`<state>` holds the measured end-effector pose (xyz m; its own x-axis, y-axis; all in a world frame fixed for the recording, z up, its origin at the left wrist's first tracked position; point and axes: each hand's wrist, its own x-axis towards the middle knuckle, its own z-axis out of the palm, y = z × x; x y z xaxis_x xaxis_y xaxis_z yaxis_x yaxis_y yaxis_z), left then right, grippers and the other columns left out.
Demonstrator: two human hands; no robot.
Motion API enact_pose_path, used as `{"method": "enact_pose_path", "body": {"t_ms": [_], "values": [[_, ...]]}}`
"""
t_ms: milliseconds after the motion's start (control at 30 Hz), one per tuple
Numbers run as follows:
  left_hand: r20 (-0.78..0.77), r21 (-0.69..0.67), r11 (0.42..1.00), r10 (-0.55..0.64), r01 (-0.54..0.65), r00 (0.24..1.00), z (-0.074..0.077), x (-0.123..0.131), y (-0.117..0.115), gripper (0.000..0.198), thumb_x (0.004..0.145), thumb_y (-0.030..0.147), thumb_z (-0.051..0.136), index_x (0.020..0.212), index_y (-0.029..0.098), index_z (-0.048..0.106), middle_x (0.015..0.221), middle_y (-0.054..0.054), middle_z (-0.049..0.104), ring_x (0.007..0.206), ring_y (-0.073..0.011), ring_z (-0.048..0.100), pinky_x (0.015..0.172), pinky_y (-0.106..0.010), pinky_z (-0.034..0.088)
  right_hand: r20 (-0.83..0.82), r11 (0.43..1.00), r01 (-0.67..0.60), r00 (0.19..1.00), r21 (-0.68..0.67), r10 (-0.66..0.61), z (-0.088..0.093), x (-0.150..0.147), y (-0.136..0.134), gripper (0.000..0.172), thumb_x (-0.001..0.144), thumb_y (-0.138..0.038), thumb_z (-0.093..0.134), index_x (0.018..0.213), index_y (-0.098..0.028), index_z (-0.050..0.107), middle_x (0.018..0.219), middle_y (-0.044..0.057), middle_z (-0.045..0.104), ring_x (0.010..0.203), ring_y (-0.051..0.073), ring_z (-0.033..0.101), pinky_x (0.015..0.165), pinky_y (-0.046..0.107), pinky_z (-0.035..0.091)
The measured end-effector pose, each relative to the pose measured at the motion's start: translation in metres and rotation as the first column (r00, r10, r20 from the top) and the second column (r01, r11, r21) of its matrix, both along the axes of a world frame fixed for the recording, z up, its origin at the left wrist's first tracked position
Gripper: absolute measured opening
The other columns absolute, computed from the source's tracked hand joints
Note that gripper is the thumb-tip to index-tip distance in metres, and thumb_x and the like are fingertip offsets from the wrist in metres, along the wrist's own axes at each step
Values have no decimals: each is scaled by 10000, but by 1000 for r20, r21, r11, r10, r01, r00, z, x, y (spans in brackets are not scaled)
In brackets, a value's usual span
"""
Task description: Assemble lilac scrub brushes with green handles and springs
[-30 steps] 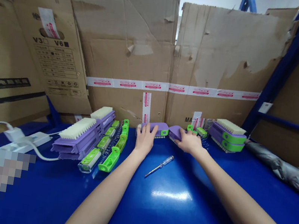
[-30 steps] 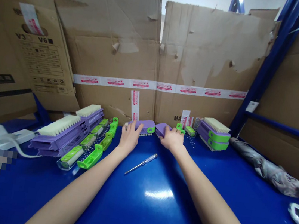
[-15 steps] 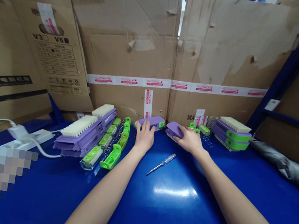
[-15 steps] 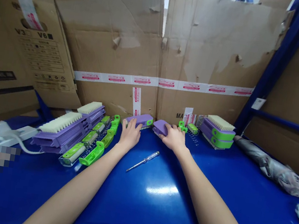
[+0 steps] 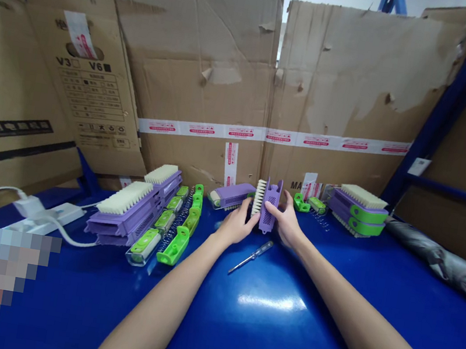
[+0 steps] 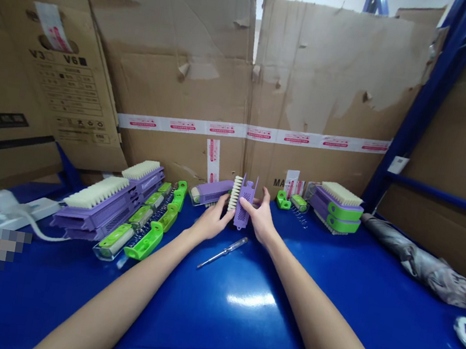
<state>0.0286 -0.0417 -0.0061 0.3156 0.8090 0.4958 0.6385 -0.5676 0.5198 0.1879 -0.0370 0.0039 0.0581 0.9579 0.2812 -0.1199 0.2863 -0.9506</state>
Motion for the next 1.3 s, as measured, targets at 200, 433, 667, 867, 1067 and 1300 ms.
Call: {"method": "enact_pose_path", "body": {"t_ms": [200,433,667,867,1067,1300], "values": [[391,-191,973,-48,132,919,-2,0,7,684,757,442,640,1306,148,359,1280,-139,545,1148,-237,547,962,-369,430,-241,968,-249,942,-26,236,-2,-7,-5,777,652,-309,734,1308,-294,319,1084,40,626,996,214,621,868,407,513],[455,-188,981,52,39,889,-1,-2,14,775,595,340,794,1237,140,409,1233,-140,566,1117,-229,553,976,-381,415,-104,981,-156,984,-112,145,3,0,-2,501,799,-475,557,1236,-280,407,1233,61,582,1050,210,603,842,362,510],[401,-186,982,101,-28,911,-3,-21,24,819,577,342,804,1258,156,390,1247,-135,542,1108,-232,551,969,-380,417,109,981,156,984,-117,-143,0,29,17,489,890,-463,341,1337,-264,350,1253,113,570,1109,206,577,830,358,493],[323,-175,984,73,-16,944,-2,-22,22,861,531,346,825,1257,162,399,1233,-129,554,1104,-242,553,956,-384,427,186,984,157,973,-89,-139,-15,31,24,442,838,-454,443,1175,-182,536,1107,113,655,1024,208,618,828,333,494],[59,-109,992,68,-62,996,-1,-20,15,821,577,414,783,1275,188,415,1251,-110,563,1141,-273,539,971,-404,415,359,978,206,911,35,-204,-23,25,26,458,770,-421,530,1132,-144,579,1011,96,682,941,212,627,860,360,474],[-169,-11,995,95,-98,981,2,-17,7,747,682,495,680,1310,202,400,1298,-114,534,1173,-304,520,958,-412,420,484,974,212,846,74,-221,-22,25,22,442,825,-439,475,1162,-171,575,1069,87,670,1005,210,610,897,352,454]]}}
